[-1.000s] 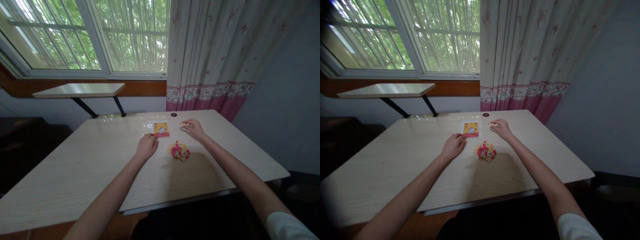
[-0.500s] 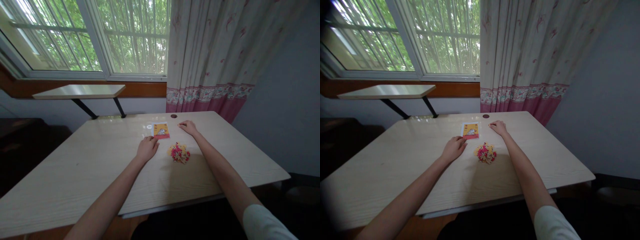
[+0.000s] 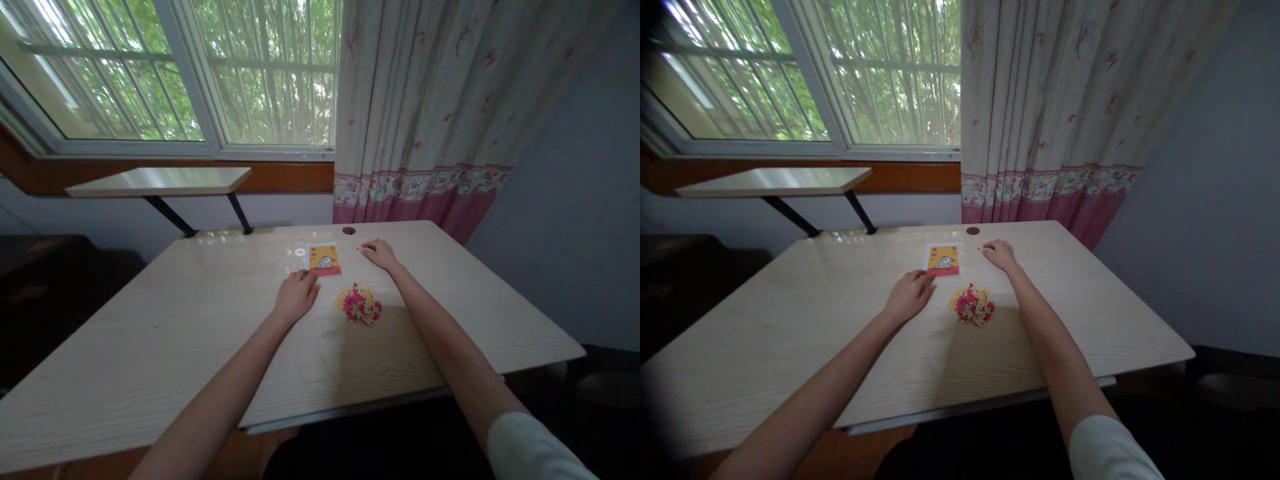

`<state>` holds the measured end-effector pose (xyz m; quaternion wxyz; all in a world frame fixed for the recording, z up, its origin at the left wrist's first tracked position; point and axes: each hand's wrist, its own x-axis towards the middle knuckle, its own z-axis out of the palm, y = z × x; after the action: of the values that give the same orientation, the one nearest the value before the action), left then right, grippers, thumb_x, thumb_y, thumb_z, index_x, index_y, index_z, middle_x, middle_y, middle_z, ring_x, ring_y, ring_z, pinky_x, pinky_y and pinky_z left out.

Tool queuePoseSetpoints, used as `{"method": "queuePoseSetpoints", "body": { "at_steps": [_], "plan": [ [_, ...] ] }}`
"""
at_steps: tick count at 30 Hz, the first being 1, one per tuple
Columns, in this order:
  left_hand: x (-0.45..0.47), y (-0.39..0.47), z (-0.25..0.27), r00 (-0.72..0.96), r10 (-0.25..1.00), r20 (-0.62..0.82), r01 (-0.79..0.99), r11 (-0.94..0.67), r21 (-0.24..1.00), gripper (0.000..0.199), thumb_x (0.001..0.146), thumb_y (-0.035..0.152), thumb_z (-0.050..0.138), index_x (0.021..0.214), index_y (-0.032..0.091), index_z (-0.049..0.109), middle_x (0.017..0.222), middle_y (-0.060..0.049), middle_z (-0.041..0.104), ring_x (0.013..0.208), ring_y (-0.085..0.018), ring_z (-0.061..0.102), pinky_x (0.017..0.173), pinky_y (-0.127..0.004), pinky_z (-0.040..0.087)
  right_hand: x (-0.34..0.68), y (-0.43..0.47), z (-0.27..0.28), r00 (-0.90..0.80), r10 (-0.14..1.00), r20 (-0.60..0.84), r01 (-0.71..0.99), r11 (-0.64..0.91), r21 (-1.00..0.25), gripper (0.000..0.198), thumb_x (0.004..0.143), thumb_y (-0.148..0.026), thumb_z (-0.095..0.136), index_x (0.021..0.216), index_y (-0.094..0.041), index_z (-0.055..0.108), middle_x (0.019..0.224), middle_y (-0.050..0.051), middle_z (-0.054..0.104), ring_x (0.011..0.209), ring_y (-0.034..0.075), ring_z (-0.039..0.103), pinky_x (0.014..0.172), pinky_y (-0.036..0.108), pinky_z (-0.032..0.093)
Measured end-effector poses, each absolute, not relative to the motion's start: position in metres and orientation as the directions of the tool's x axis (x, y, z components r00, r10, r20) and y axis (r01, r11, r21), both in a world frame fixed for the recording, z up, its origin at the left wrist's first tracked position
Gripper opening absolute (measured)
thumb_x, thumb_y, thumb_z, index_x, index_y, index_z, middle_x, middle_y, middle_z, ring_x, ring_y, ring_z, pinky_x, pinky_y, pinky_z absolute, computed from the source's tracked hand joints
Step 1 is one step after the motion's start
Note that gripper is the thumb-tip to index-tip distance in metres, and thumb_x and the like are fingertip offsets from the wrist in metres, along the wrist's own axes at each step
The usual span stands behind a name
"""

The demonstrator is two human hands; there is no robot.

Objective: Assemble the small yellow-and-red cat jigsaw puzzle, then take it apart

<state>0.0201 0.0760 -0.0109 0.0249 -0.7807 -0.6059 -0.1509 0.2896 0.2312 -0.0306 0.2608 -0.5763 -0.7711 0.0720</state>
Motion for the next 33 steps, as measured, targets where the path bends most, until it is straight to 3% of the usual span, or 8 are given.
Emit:
{"method": "queuePoseSetpoints", "body": {
  "at_steps": [6, 9, 12, 16, 21, 33],
  "plan": [
    [0.018, 0.076, -0.01, 0.2, 0.933, 0.299, 0.946, -0.264, 0.19, 0.036, 0.088, 0.036, 0.04, 0.116, 0.018, 0.054, 0.119, -0.012, 0.051, 0.102, -0.024, 0.054, 0.085, -0.035, 0.046, 0.293, 0.205, -0.028, -0.262, 0.883, 0.39, 0.78, 0.432, -0.453, 0.031, 0.086, -0.028, 0.045, 0.109, -0.016, 0.061, 0.109, 0.01, 0.061, 0.105, 0.019, 0.052, 0.094, 0.035, 0.039],
    [0.017, 0.076, -0.01, 0.2, 0.924, 0.326, 0.944, -0.271, 0.19, 0.034, 0.088, 0.037, 0.04, 0.111, 0.017, 0.057, 0.118, -0.012, 0.051, 0.099, -0.023, 0.055, 0.084, -0.035, 0.046, 0.296, 0.166, -0.025, -0.445, 0.778, 0.444, 0.61, 0.626, -0.486, 0.032, 0.089, -0.032, 0.04, 0.111, -0.016, 0.058, 0.109, 0.011, 0.059, 0.106, 0.019, 0.052, 0.094, 0.037, 0.039],
    [0.016, 0.077, -0.009, 0.213, 0.911, 0.354, 0.941, -0.289, 0.179, 0.033, 0.089, 0.037, 0.039, 0.104, 0.017, 0.06, 0.115, -0.012, 0.052, 0.098, -0.024, 0.056, 0.083, -0.035, 0.046, 0.293, 0.122, -0.017, -0.714, 0.61, 0.345, 0.464, 0.781, -0.419, 0.05, 0.084, -0.047, 0.049, 0.125, -0.017, 0.049, 0.128, 0.014, 0.048, 0.121, 0.024, 0.042, 0.101, 0.041, 0.032],
    [0.014, 0.076, -0.007, 0.207, 0.908, 0.364, 0.939, -0.288, 0.187, 0.032, 0.089, 0.036, 0.038, 0.099, 0.018, 0.062, 0.111, -0.011, 0.054, 0.096, -0.022, 0.057, 0.081, -0.033, 0.046, 0.279, 0.087, -0.005, -0.857, 0.48, 0.189, 0.405, 0.853, -0.329, 0.073, 0.079, -0.055, 0.053, 0.138, -0.019, 0.033, 0.144, 0.017, 0.029, 0.131, 0.029, 0.028, 0.105, 0.047, 0.024],
    [0.011, 0.077, -0.006, 0.205, 0.923, 0.325, 0.935, -0.283, 0.213, 0.034, 0.091, 0.036, 0.034, 0.096, 0.018, 0.063, 0.1, -0.008, 0.06, 0.089, -0.019, 0.059, 0.077, -0.029, 0.046, 0.264, 0.081, -0.005, -0.89, 0.433, 0.145, 0.389, 0.885, -0.257, 0.067, 0.081, -0.054, 0.051, 0.137, -0.02, 0.037, 0.143, 0.016, 0.032, 0.13, 0.03, 0.029, 0.105, 0.048, 0.022],
    [0.006, 0.083, -0.005, 0.179, 0.899, 0.4, 0.931, -0.286, 0.227, 0.035, 0.09, 0.034, 0.036, 0.092, 0.015, 0.065, 0.093, -0.01, 0.063, 0.088, -0.022, 0.057, 0.077, -0.031, 0.044, 0.231, 0.08, -0.016, -0.858, 0.432, 0.277, 0.368, 0.894, -0.257, 0.046, 0.085, -0.044, 0.048, 0.124, -0.019, 0.051, 0.127, 0.013, 0.049, 0.116, 0.024, 0.041, 0.098, 0.042, 0.035]
  ]
}}
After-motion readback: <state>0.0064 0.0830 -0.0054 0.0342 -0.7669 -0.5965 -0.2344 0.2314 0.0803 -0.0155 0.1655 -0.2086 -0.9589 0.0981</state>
